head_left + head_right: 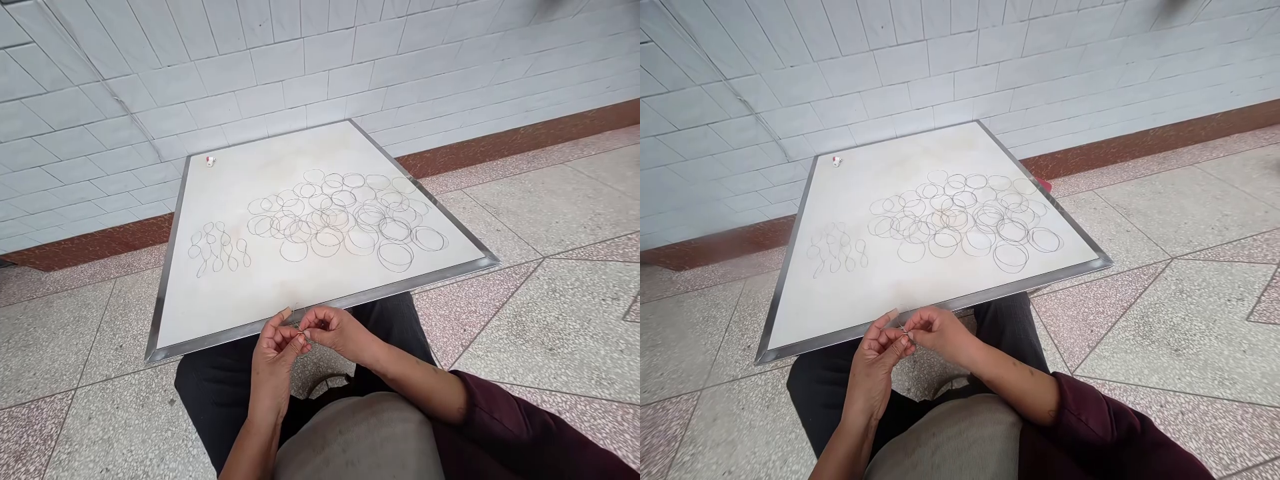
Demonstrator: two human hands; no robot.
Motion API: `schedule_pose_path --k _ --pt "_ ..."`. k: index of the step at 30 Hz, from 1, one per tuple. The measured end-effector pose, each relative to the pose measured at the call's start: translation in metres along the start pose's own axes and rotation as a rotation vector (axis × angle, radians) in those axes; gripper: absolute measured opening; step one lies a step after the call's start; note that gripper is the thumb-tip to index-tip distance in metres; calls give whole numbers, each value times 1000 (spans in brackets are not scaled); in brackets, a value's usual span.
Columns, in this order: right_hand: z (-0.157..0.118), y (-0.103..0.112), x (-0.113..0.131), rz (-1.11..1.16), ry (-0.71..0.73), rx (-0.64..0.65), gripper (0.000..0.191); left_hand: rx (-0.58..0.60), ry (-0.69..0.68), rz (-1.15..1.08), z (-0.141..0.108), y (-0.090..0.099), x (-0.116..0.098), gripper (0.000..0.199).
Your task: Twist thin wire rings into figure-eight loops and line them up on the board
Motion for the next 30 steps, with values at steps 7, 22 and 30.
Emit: schedule_pose_path --k 7,22,30 --pt "0 0 3 -25 4 11 11 41 32 26 -3 1 -5 54" --pt "-3 1 13 -251 142 36 7 14 40 124 -1 3 -6 63" --pt "-2 0 8 -153 157 11 9 -27 20 43 1 4 -4 62"
Point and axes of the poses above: each hand's wrist, its own z-axis towards the middle knuckle, its own y-axis out of the back of the hand, x = y × z, the point moved 3 cm from there along z, towards the middle knuckle, and after that the axes turned 10 degrees about y, right-handed, at the moved point
